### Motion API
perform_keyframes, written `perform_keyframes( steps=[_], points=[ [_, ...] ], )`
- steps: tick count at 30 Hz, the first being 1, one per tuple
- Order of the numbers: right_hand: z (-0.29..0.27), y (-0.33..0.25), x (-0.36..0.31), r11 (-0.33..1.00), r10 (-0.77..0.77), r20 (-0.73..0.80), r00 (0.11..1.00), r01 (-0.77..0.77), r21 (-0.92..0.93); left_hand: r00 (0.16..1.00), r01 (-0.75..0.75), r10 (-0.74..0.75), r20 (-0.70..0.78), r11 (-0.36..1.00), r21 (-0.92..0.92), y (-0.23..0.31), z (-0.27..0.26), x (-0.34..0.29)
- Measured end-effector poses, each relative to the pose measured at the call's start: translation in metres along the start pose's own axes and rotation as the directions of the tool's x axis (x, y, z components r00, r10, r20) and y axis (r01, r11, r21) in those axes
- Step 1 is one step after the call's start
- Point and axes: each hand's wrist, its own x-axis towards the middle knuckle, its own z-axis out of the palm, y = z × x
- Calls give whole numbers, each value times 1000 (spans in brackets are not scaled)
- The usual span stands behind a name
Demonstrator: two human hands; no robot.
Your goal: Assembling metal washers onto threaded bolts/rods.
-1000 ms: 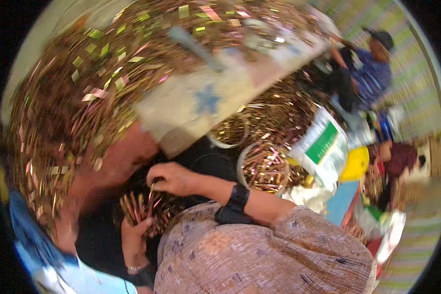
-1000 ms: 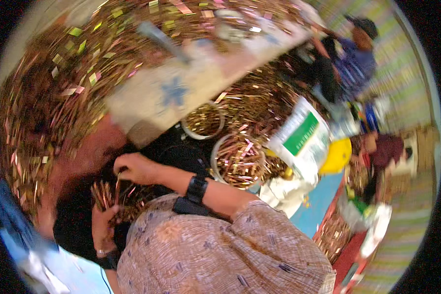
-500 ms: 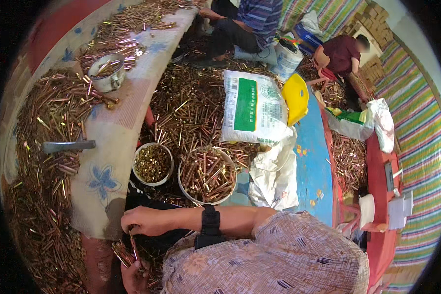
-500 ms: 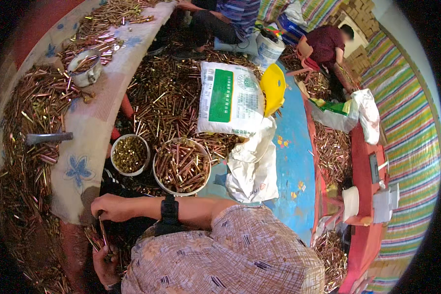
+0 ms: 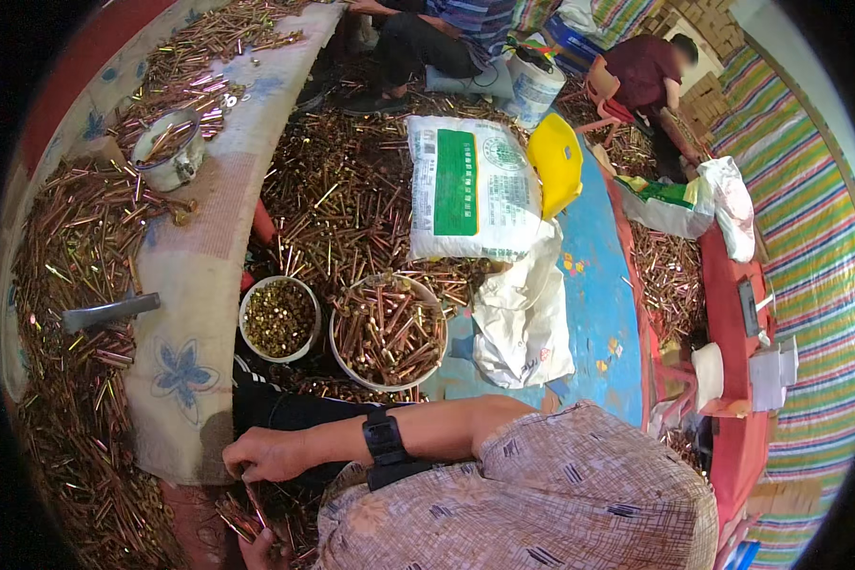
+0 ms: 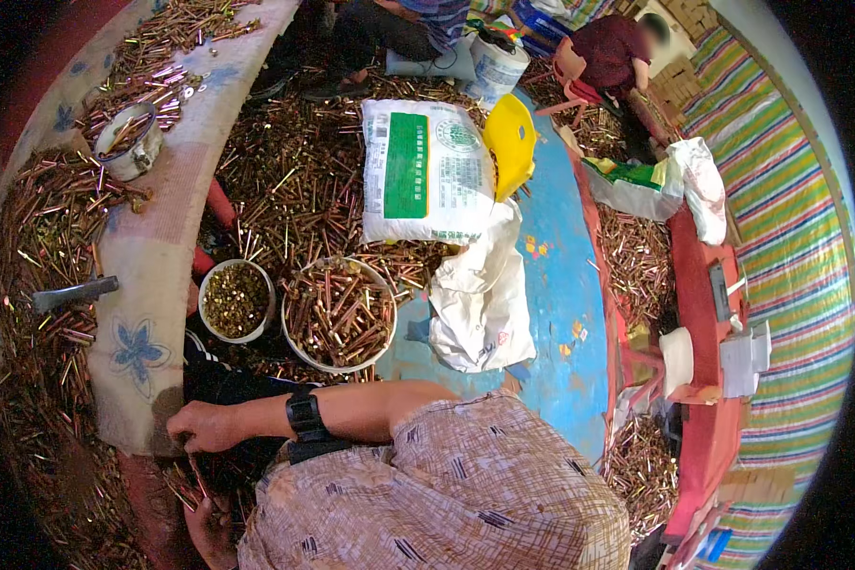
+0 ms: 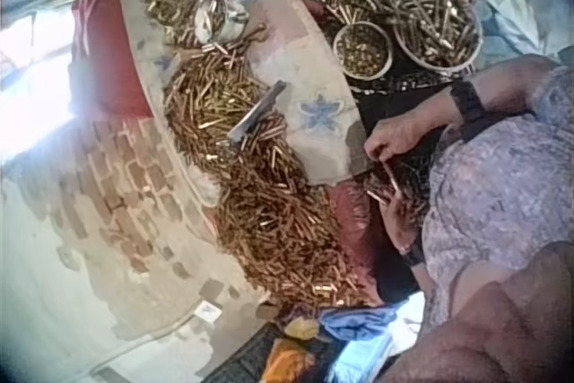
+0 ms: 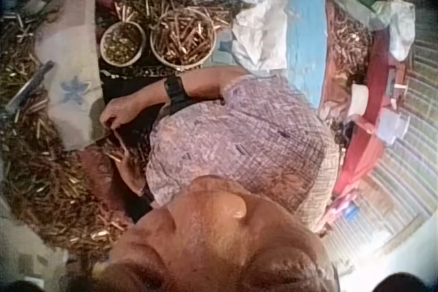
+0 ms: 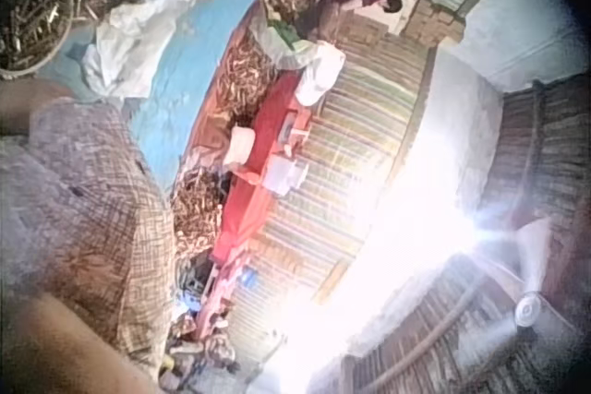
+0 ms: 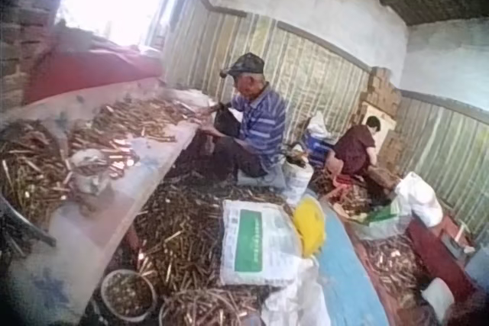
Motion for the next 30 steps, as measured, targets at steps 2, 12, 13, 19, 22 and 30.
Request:
perform_keyframes(
  steps=[2, 12, 13, 19, 22, 30],
  points=[
    [5, -4, 2, 994, -105, 59, 993, 107, -19, 999, 2, 0, 37, 999, -47, -11, -10, 3],
    [14, 3, 3, 998, 60, 59, 996, -60, -18, 992, 22, 6, 126, 976, -216, -38, -30, 7],
    [20, 8, 3, 992, 119, 90, 989, -116, -39, 998, -40, 48, 33, 977, -207, -40, -31, 6],
    [28, 16, -3, 945, 297, 174, 939, -315, 86, 1000, -11, 16, 20, 975, -222, -47, -40, 15],
    [37, 7, -1, 899, 388, 242, 889, -423, 114, 991, -77, 107, 80, 948, -309, -49, -42, 8],
    [54, 8, 4, 765, 500, 412, 762, -612, 203, 992, -63, 33, -124, 967, -248, -71, -56, -1]
  ],
)
